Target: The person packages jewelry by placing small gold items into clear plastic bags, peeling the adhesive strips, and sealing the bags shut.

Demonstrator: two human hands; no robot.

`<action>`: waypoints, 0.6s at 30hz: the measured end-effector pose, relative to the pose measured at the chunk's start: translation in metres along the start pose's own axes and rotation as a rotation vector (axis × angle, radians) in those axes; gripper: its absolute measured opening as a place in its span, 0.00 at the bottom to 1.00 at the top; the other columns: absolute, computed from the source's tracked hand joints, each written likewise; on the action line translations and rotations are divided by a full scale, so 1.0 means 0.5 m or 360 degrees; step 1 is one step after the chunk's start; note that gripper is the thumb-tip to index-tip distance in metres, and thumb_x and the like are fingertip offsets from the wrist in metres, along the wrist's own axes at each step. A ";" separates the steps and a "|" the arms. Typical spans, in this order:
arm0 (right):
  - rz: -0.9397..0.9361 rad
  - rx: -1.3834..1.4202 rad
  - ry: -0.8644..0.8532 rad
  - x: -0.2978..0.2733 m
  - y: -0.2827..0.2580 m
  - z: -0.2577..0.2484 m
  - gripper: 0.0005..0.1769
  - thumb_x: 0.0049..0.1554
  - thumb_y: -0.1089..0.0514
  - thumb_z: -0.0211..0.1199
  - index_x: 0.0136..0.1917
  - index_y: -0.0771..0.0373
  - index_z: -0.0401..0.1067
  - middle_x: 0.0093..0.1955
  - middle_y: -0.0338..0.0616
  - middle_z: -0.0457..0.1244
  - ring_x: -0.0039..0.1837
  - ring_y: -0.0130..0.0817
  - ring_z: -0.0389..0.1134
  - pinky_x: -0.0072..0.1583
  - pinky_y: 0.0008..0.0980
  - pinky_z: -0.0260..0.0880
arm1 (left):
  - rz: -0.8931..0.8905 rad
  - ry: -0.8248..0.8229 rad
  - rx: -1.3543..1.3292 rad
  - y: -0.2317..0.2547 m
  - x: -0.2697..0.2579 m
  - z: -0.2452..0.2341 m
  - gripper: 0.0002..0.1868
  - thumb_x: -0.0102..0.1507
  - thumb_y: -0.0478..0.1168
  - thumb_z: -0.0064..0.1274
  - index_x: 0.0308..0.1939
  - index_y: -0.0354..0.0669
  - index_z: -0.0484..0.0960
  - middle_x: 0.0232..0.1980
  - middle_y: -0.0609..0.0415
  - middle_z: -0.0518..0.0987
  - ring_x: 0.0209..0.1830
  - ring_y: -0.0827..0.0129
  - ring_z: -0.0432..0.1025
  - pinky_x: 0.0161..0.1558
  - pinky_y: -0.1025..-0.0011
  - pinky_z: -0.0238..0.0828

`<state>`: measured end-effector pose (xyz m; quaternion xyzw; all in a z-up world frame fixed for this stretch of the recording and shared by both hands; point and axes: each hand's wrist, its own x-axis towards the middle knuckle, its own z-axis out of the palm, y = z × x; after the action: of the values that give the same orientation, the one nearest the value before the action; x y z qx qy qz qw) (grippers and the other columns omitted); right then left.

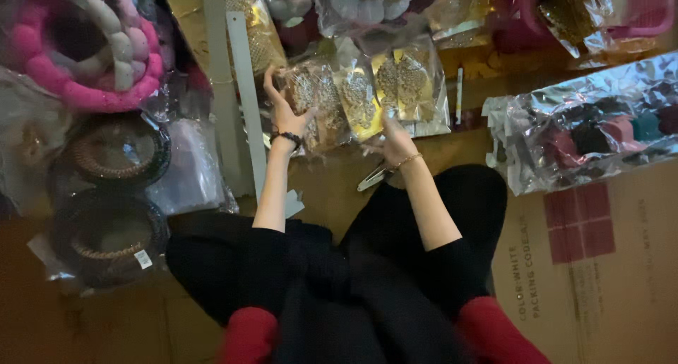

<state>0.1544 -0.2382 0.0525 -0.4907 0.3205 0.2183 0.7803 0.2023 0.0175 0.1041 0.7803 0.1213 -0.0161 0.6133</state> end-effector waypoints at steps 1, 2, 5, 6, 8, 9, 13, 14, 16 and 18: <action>-0.0002 -0.0002 -0.0002 -0.004 -0.009 0.003 0.36 0.63 0.34 0.58 0.73 0.56 0.54 0.73 0.61 0.55 0.61 0.69 0.69 0.56 0.68 0.72 | 0.0002 0.0002 -0.0001 -0.016 0.009 0.008 0.64 0.57 0.19 0.66 0.79 0.73 0.38 0.85 0.46 0.38 0.82 0.39 0.46 0.77 0.39 0.54; 0.0053 -0.0126 0.0087 -0.008 -0.018 0.006 0.43 0.58 0.31 0.64 0.71 0.64 0.59 0.75 0.65 0.48 0.60 0.73 0.67 0.55 0.66 0.74 | 0.0089 0.0100 0.0228 -0.033 0.019 0.016 0.64 0.56 0.24 0.68 0.79 0.72 0.40 0.80 0.47 0.42 0.77 0.40 0.52 0.73 0.42 0.60; 0.0194 -0.0735 0.0258 -0.158 -0.118 0.121 0.52 0.52 0.23 0.64 0.68 0.70 0.68 0.74 0.67 0.51 0.65 0.67 0.65 0.61 0.60 0.70 | 0.0291 0.0346 0.0810 -0.070 0.026 0.026 0.65 0.53 0.37 0.75 0.80 0.70 0.43 0.69 0.48 0.53 0.65 0.45 0.65 0.61 0.51 0.74; 0.0268 -0.1221 0.0335 -0.242 -0.151 0.177 0.54 0.51 0.18 0.59 0.67 0.68 0.71 0.71 0.63 0.61 0.70 0.58 0.64 0.69 0.55 0.64 | 0.0414 0.0494 0.1160 -0.078 0.026 0.027 0.66 0.51 0.45 0.79 0.81 0.68 0.45 0.62 0.49 0.59 0.57 0.48 0.74 0.54 0.56 0.82; 0.0268 -0.0967 0.0305 -0.066 -0.046 0.055 0.53 0.51 0.20 0.62 0.69 0.68 0.68 0.60 0.66 0.65 0.57 0.59 0.70 0.55 0.49 0.71 | 0.0306 0.0581 0.1023 -0.022 -0.011 0.027 0.67 0.51 0.44 0.82 0.81 0.68 0.46 0.61 0.50 0.57 0.58 0.53 0.67 0.61 0.58 0.73; 0.0255 -0.0714 0.0272 0.016 0.007 0.003 0.52 0.51 0.23 0.66 0.70 0.67 0.65 0.50 0.69 0.69 0.44 0.61 0.75 0.41 0.44 0.78 | 0.0208 0.0673 0.0880 0.009 -0.024 0.026 0.68 0.50 0.43 0.85 0.81 0.68 0.47 0.61 0.52 0.55 0.59 0.58 0.60 0.67 0.60 0.63; 0.0315 -0.0809 0.0083 0.039 0.059 -0.046 0.55 0.56 0.21 0.59 0.76 0.69 0.57 0.53 0.66 0.70 0.53 0.56 0.75 0.53 0.41 0.77 | 0.0376 0.0768 0.1375 -0.059 -0.012 0.037 0.71 0.47 0.51 0.82 0.82 0.67 0.44 0.58 0.55 0.56 0.56 0.60 0.65 0.56 0.57 0.66; 0.0227 -0.0844 0.0026 0.034 0.064 -0.053 0.50 0.56 0.25 0.64 0.72 0.67 0.62 0.48 0.62 0.70 0.46 0.49 0.74 0.44 0.36 0.74 | 0.0496 0.0683 0.1029 -0.006 -0.048 0.020 0.63 0.53 0.42 0.78 0.82 0.66 0.47 0.60 0.51 0.55 0.58 0.52 0.64 0.60 0.52 0.65; 0.0126 -0.0893 -0.0041 -0.007 0.043 -0.051 0.45 0.55 0.28 0.68 0.68 0.65 0.67 0.43 0.58 0.71 0.38 0.42 0.73 0.35 0.30 0.72 | 0.0615 0.0614 0.0676 0.007 -0.075 -0.001 0.57 0.60 0.33 0.73 0.81 0.64 0.50 0.63 0.48 0.54 0.60 0.45 0.62 0.63 0.47 0.64; -0.0017 -0.1104 -0.0198 -0.091 0.009 -0.040 0.28 0.55 0.48 0.74 0.63 0.64 0.74 0.36 0.55 0.70 0.28 0.36 0.68 0.27 0.27 0.62 | 0.0422 0.0773 0.0878 -0.080 -0.072 -0.007 0.51 0.60 0.62 0.68 0.80 0.71 0.53 0.67 0.51 0.60 0.65 0.52 0.62 0.62 0.52 0.54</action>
<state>0.1140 -0.2555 0.0763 -0.7140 0.1765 0.3395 0.5864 0.1587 0.0236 0.0729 0.9059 0.1523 0.2165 0.3306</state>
